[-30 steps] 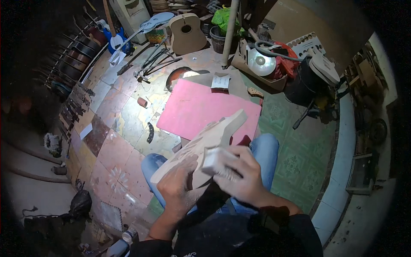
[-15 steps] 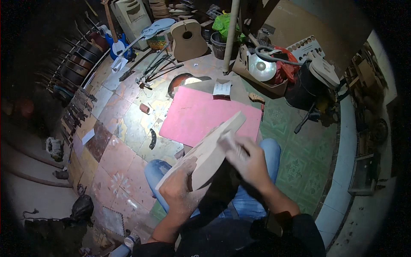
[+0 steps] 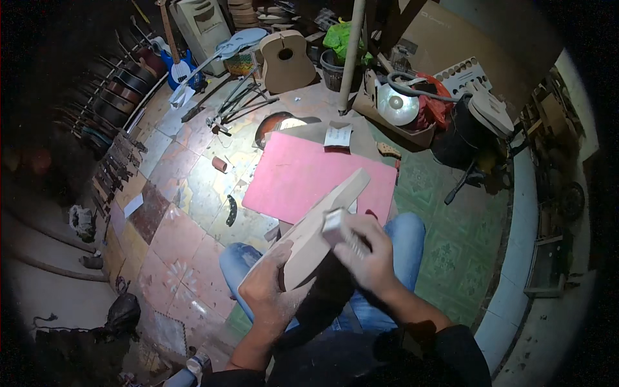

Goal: The person sands the surfaces and edges of a wooden electric guitar body by hand with a piece of sandpaper, rotating the body to reach different sides.

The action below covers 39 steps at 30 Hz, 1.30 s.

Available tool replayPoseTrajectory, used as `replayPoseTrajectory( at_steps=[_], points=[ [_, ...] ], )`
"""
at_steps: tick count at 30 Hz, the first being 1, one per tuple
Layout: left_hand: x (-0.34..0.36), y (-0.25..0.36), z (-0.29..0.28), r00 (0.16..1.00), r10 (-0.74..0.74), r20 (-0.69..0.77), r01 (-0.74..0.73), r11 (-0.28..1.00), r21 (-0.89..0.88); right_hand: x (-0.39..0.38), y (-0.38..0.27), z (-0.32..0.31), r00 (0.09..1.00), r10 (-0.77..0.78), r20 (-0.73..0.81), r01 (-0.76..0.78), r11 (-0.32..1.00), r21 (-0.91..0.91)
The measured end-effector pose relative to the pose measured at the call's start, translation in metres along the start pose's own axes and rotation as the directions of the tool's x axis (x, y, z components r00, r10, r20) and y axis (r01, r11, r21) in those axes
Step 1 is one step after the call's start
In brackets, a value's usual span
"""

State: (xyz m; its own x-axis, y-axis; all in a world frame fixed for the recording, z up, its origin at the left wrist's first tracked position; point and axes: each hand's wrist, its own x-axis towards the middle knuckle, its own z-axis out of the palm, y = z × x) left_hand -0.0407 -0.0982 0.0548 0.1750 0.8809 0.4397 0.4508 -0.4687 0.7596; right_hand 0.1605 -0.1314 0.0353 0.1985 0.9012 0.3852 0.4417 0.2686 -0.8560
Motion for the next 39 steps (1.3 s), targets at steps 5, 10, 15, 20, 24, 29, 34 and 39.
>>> replayPoseTrajectory(
  at_steps=[5, 10, 15, 20, 24, 29, 34, 39],
  points=[
    [-0.001, -0.007, -0.014, 0.994, -0.064, 0.093, 0.061, 0.998, 0.031, 0.014, 0.085, 0.005, 0.993, 0.064, -0.099, -0.085, 0.972, -0.219],
    [0.002, -0.011, -0.011, 0.996, -0.061, 0.073, 0.060, 0.998, 0.006, 0.052, 0.155, -0.015, 0.963, 0.007, -0.270, -0.155, 0.831, -0.534],
    [0.003, -0.019, -0.015, 0.992, -0.115, 0.046, 0.117, 0.992, -0.038, 0.038, 0.135, 0.012, 0.962, -0.154, -0.225, 0.027, 0.875, -0.484],
    [0.016, -0.011, -0.007, 0.997, -0.071, -0.022, 0.070, 0.997, -0.037, 0.061, 0.161, 0.005, 0.859, 0.051, -0.509, -0.247, 0.913, -0.325],
    [0.023, -0.022, -0.017, 0.990, -0.127, -0.064, 0.127, 0.992, 0.001, 0.039, 0.122, 0.043, 0.878, -0.290, -0.381, 0.164, 0.930, -0.330],
    [0.040, -0.012, -0.013, 0.982, -0.187, -0.020, 0.187, 0.982, 0.027, 0.078, 0.165, 0.025, 0.818, 0.237, -0.524, -0.287, 0.958, -0.013],
    [0.051, -0.029, -0.021, 0.985, -0.153, -0.074, 0.156, 0.987, 0.046, 0.064, 0.127, 0.057, 0.848, -0.186, -0.496, 0.054, 0.962, -0.269],
    [0.066, -0.005, -0.010, 0.983, -0.183, -0.021, 0.184, 0.980, 0.081, 0.100, 0.180, 0.040, 0.714, 0.339, -0.613, -0.224, 0.939, 0.260]
  ],
)
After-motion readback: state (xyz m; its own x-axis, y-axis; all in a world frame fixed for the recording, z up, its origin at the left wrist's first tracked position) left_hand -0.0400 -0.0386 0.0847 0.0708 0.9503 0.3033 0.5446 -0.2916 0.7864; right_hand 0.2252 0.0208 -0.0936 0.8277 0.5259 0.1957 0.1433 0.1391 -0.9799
